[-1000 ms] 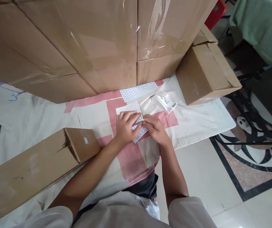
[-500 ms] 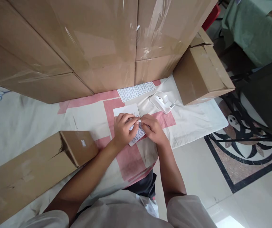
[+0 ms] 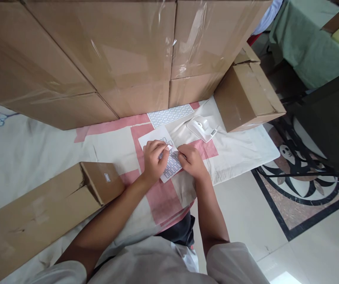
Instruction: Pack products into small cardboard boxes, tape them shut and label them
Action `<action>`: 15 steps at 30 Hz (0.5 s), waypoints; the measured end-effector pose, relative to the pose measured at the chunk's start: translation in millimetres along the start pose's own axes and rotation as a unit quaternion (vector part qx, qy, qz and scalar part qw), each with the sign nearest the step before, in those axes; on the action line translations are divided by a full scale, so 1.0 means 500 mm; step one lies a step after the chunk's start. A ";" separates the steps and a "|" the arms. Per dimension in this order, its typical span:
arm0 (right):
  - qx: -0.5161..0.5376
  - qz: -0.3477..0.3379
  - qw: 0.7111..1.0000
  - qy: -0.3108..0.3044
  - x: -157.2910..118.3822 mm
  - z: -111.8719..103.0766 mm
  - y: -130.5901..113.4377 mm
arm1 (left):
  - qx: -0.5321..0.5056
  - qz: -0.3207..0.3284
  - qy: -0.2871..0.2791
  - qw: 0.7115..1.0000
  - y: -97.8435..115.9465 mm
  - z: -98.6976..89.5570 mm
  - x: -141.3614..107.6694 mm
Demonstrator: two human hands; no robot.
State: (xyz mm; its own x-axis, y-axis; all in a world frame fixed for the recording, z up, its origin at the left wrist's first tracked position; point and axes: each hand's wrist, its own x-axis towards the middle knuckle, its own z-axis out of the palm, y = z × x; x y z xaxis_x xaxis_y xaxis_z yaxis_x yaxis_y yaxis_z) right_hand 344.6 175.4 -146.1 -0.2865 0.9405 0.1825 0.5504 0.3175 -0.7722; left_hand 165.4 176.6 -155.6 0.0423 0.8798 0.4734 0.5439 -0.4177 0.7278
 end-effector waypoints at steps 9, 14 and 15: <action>-0.157 -0.009 0.965 0.209 0.004 0.017 -0.026 | -0.020 -0.001 -0.037 0.999 -0.003 -0.011 -0.002; -0.028 -0.054 0.979 0.197 0.008 0.000 -0.036 | -0.040 -0.011 -0.061 0.997 0.041 -0.033 -0.002; -0.033 -0.042 0.972 0.227 0.009 -0.003 -0.038 | -0.050 -0.003 -0.063 0.997 0.059 -0.051 -0.017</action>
State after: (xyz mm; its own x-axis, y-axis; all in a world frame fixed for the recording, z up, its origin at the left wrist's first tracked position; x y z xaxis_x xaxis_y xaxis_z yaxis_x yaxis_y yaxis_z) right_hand 333.9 173.9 -129.8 0.0350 0.8624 0.5050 0.5939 0.3885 -0.7046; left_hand 159.8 151.2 -125.5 0.1475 0.9013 0.4073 0.4587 -0.4272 0.7792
